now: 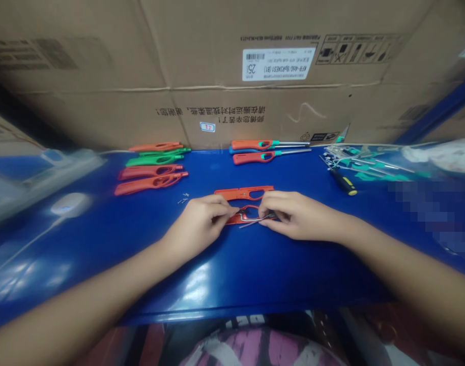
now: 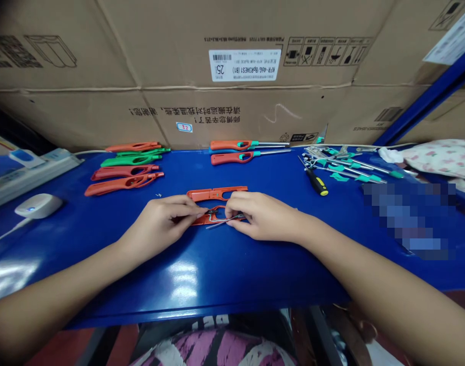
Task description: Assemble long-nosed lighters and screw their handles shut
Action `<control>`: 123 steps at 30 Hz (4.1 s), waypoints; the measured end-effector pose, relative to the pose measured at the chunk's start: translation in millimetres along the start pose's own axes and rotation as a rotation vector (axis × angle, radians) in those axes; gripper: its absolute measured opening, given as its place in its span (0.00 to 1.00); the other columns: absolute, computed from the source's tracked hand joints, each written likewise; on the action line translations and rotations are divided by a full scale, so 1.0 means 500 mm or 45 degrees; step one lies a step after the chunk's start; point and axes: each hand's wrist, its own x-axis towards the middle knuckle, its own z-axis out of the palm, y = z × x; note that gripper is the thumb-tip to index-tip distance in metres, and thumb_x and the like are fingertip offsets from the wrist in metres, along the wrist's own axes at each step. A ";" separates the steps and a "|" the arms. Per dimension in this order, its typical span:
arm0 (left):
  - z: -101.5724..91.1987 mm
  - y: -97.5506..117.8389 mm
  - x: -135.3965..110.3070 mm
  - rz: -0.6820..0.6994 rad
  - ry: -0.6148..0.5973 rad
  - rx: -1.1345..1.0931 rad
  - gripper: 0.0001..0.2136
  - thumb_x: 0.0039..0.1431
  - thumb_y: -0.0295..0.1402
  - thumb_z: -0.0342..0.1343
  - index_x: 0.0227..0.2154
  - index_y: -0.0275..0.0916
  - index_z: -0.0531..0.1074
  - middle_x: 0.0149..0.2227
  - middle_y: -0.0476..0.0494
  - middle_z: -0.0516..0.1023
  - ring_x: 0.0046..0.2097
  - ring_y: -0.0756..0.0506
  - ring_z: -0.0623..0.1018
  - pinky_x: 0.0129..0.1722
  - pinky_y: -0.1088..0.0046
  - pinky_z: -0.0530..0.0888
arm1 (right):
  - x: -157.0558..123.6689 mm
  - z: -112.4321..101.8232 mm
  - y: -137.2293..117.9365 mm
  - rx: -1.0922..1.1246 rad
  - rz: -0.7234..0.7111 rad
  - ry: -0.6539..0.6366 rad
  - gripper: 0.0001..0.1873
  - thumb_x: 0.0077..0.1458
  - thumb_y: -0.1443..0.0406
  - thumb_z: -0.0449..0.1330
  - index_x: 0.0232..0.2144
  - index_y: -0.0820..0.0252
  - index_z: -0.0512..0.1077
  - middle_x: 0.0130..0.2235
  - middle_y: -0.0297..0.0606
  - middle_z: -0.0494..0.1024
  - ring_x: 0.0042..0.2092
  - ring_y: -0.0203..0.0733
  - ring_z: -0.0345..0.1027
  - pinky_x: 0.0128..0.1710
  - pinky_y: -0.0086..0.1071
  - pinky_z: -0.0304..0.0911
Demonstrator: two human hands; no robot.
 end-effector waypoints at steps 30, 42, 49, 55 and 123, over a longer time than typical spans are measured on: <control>-0.013 0.010 -0.013 0.160 -0.340 0.185 0.12 0.69 0.32 0.52 0.50 0.38 0.75 0.45 0.42 0.78 0.47 0.43 0.75 0.48 0.65 0.71 | 0.006 0.030 0.003 -0.090 0.148 0.175 0.05 0.60 0.67 0.62 0.32 0.59 0.78 0.35 0.35 0.81 0.37 0.37 0.72 0.37 0.29 0.62; -0.016 0.039 -0.020 0.295 -0.443 0.688 0.15 0.72 0.30 0.45 0.52 0.35 0.74 0.44 0.39 0.75 0.44 0.40 0.74 0.43 0.61 0.73 | 0.007 0.024 -0.007 -0.071 0.109 0.178 0.03 0.61 0.68 0.60 0.35 0.60 0.75 0.35 0.36 0.79 0.35 0.36 0.69 0.36 0.29 0.62; -0.027 0.042 -0.032 0.169 -0.450 0.569 0.15 0.68 0.26 0.49 0.54 0.35 0.72 0.46 0.38 0.75 0.46 0.40 0.74 0.47 0.62 0.76 | -0.010 -0.010 -0.023 -0.080 -0.036 -0.089 0.06 0.61 0.66 0.60 0.41 0.57 0.71 0.42 0.37 0.74 0.38 0.36 0.68 0.35 0.28 0.61; -0.033 0.046 -0.024 0.131 -0.471 0.435 0.17 0.66 0.23 0.48 0.54 0.39 0.71 0.49 0.40 0.75 0.49 0.40 0.74 0.51 0.58 0.73 | -0.008 0.009 -0.019 -0.304 -0.024 -0.184 0.06 0.66 0.64 0.54 0.44 0.55 0.69 0.46 0.36 0.73 0.38 0.36 0.70 0.34 0.29 0.61; -0.042 0.038 -0.017 0.088 -0.547 0.341 0.14 0.67 0.27 0.46 0.51 0.42 0.72 0.47 0.41 0.73 0.47 0.40 0.72 0.47 0.60 0.72 | 0.005 0.017 0.008 0.112 0.034 0.114 0.04 0.61 0.67 0.62 0.32 0.61 0.74 0.27 0.31 0.70 0.25 0.30 0.57 0.27 0.26 0.56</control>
